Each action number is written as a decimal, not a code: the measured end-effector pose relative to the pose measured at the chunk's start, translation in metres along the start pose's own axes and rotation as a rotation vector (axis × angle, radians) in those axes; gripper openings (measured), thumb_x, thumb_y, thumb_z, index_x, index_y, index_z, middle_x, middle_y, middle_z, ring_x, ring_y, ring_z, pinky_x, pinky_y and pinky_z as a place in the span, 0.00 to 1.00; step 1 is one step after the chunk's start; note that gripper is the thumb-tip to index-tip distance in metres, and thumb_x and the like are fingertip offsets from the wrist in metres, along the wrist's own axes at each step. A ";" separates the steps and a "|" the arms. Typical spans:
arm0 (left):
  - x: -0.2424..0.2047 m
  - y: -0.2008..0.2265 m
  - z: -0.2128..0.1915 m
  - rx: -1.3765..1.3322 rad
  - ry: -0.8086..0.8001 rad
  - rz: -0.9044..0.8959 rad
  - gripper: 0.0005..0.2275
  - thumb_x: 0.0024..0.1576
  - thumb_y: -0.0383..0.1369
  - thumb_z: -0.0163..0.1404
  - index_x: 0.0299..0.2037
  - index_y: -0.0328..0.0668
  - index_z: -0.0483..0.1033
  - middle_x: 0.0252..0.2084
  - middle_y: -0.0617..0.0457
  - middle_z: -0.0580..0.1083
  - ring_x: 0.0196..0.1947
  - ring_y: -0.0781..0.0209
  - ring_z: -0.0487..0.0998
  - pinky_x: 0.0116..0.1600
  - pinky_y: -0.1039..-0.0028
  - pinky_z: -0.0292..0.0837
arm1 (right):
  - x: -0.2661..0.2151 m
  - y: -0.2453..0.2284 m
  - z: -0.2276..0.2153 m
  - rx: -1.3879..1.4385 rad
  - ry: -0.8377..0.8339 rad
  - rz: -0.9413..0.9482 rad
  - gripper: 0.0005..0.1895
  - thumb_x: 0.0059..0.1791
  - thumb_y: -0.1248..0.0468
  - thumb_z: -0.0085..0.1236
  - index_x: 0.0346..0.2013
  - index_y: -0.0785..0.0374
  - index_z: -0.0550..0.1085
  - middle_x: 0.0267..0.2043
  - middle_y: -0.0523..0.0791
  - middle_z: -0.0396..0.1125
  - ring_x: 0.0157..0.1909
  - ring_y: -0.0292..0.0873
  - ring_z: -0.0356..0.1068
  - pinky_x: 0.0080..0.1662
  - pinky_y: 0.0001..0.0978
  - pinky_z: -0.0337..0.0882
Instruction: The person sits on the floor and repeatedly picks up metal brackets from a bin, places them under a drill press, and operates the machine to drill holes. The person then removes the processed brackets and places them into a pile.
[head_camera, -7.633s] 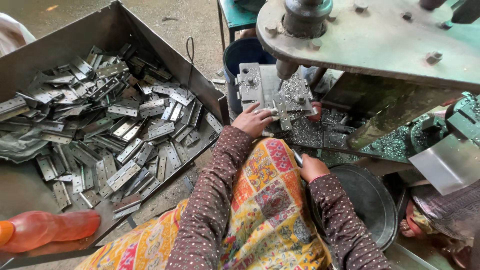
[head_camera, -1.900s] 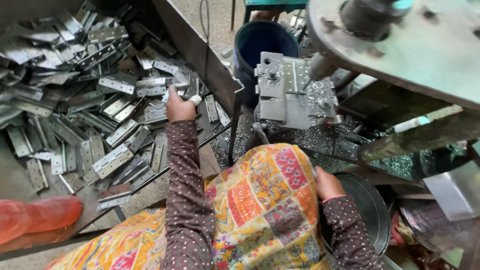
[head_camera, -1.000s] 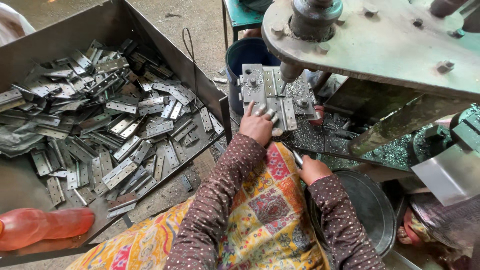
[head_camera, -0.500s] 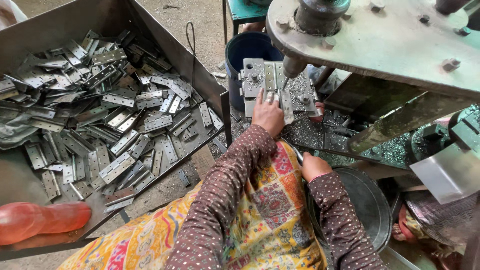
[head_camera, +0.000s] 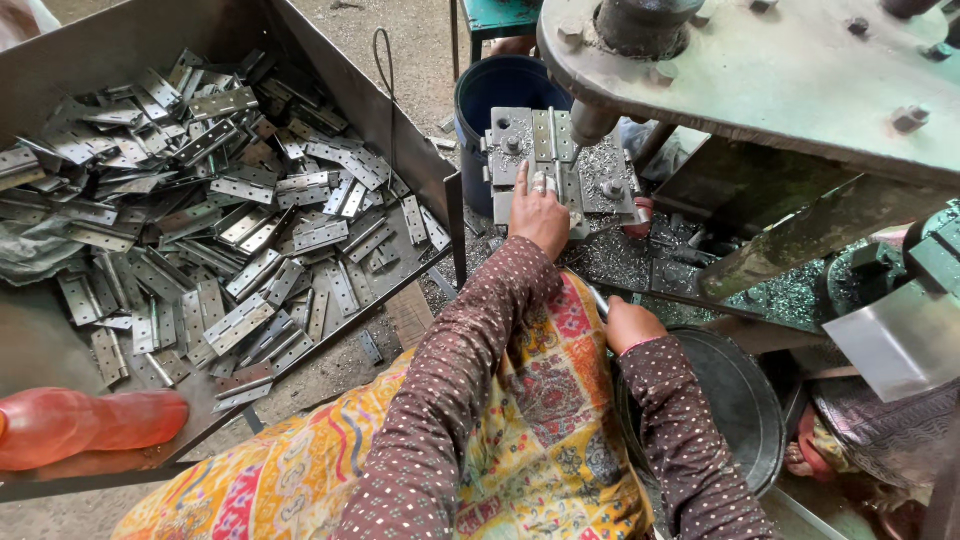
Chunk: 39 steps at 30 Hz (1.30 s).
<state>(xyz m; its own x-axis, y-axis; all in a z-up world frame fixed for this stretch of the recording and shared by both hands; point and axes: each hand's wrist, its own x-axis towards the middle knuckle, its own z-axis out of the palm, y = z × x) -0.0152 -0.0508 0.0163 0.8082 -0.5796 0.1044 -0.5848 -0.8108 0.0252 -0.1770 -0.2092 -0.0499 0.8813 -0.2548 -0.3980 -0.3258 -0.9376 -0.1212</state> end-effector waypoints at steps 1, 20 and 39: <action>0.002 -0.001 0.000 0.001 0.004 0.003 0.09 0.58 0.33 0.49 0.29 0.46 0.83 0.52 0.45 0.76 0.64 0.49 0.67 0.73 0.47 0.27 | 0.004 0.005 0.005 0.005 -0.011 0.000 0.12 0.52 0.62 0.46 0.47 0.66 0.70 0.42 0.57 0.73 0.46 0.59 0.75 0.49 0.50 0.73; 0.003 0.002 0.018 0.031 -0.076 0.013 0.11 0.63 0.32 0.46 0.31 0.42 0.81 0.45 0.46 0.79 0.54 0.54 0.76 0.77 0.49 0.32 | 0.026 0.044 0.080 0.195 0.042 -0.058 0.16 0.48 0.56 0.55 0.40 0.66 0.71 0.37 0.58 0.74 0.39 0.59 0.76 0.42 0.48 0.73; -0.002 0.003 0.014 0.032 0.045 0.030 0.10 0.59 0.32 0.46 0.37 0.40 0.81 0.44 0.45 0.79 0.51 0.55 0.77 0.74 0.50 0.33 | 0.022 0.029 0.055 0.094 -0.020 -0.006 0.11 0.51 0.60 0.51 0.44 0.63 0.71 0.39 0.55 0.74 0.41 0.56 0.75 0.45 0.47 0.73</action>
<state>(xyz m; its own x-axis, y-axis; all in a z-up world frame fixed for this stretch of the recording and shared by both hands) -0.0178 -0.0528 0.0025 0.7862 -0.5997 0.1489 -0.6052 -0.7960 -0.0102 -0.1862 -0.2284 -0.1124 0.8766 -0.2435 -0.4150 -0.3521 -0.9125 -0.2083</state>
